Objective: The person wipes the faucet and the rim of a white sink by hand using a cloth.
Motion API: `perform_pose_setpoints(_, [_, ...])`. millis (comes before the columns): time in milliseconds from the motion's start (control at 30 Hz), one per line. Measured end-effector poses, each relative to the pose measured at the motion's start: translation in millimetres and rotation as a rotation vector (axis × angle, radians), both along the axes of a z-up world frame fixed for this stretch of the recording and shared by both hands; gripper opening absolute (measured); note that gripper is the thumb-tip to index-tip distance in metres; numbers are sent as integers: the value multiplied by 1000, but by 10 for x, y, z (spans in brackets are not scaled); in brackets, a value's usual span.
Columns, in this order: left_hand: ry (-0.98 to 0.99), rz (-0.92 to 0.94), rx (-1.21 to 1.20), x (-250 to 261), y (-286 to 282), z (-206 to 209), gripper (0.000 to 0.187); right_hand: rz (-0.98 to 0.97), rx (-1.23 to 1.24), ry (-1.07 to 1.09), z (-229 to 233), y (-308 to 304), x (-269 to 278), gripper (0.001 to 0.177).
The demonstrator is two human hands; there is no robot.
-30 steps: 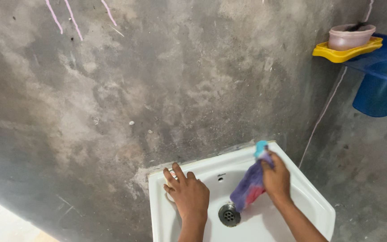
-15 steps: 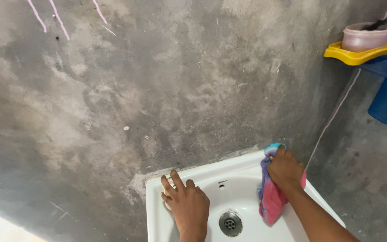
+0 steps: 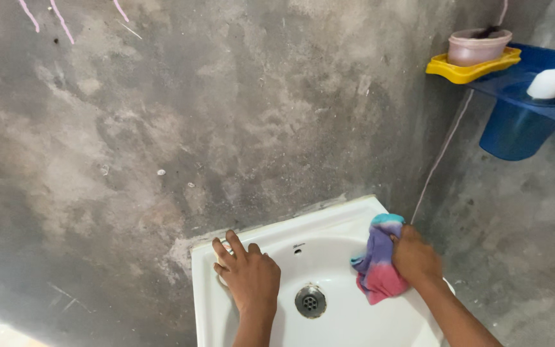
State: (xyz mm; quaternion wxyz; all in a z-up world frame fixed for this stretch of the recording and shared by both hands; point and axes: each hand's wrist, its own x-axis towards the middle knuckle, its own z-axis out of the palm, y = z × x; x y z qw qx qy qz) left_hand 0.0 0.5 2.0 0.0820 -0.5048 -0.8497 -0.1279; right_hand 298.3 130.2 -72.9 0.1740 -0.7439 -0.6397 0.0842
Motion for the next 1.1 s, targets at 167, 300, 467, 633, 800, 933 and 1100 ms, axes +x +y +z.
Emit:
perform_pose_setpoints(167, [-35, 0, -72, 26, -82, 71, 34, -46, 48, 102, -72, -596, 373, 40])
perform_pose_setpoints(300, [-48, 27, -98, 45, -78, 141, 30, -56, 23, 77, -100, -584, 436, 43])
perform_pose_setpoints(467, [-49, 38, -139, 84, -70, 195, 31, 41, -17, 55, -28, 2, 238, 52])
perform_pose_setpoints(633, [-26, 64, -124, 81, -70, 162, 27, 152, 43, 49, -116, 866, -8, 57])
perform_pose_setpoints(800, [-27, 62, -71, 85, -59, 150, 25, 270, 26, 161, -201, 1388, 76, 52])
perform_pose_setpoints(933, [-47, 67, -63, 96, -59, 156, 26, 414, -272, 716, -148, 1356, 143, 40])
perform_pose_setpoints(1100, [-65, 60, -32, 90, -42, 132, 23, 268, -369, 726, 59, 1058, 133, 41])
